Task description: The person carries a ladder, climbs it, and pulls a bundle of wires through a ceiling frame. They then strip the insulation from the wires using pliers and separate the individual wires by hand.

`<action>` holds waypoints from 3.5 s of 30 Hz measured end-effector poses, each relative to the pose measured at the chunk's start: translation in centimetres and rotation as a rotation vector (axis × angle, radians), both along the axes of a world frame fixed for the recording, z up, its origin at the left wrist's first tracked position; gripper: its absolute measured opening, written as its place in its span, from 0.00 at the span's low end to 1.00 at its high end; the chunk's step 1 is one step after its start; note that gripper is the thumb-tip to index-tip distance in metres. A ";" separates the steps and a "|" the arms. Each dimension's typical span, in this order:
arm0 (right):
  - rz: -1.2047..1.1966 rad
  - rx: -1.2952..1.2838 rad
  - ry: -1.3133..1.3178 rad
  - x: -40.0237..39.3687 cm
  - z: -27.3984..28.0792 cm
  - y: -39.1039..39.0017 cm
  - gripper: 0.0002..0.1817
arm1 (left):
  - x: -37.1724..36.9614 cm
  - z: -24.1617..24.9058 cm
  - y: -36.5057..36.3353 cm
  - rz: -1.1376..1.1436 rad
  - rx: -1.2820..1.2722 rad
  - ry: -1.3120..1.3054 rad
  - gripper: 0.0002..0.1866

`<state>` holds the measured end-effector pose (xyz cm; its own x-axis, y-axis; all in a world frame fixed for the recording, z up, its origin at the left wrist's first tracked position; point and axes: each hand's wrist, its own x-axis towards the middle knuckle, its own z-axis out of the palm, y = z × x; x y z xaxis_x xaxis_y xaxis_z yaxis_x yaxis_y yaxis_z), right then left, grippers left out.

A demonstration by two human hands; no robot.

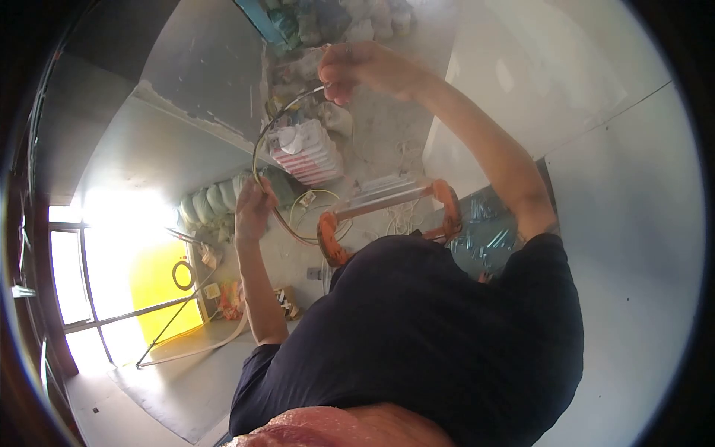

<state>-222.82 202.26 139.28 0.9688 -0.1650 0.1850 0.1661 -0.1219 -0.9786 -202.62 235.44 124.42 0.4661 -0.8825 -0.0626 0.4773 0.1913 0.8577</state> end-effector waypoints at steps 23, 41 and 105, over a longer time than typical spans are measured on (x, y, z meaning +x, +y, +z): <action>0.084 -0.033 0.073 -0.6 4.3 5.4 0.10 | -6.5 11.8 -11.6 -0.021 -0.261 -0.694 0.05; -0.081 -0.168 -0.024 -3.3 1.4 4.1 0.07 | -10.7 13.4 -11.5 0.172 -0.023 -1.203 0.05; -1.955 -0.098 0.350 -37.3 -31.9 7.4 0.08 | -7.5 -3.8 -5.5 0.076 0.257 -1.113 0.05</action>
<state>-260.15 209.68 107.36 -0.4933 -0.8595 0.1340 -0.3990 0.0867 -0.9128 -210.10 229.96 120.58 0.4274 -0.8705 0.2441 -0.5768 -0.0546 0.8151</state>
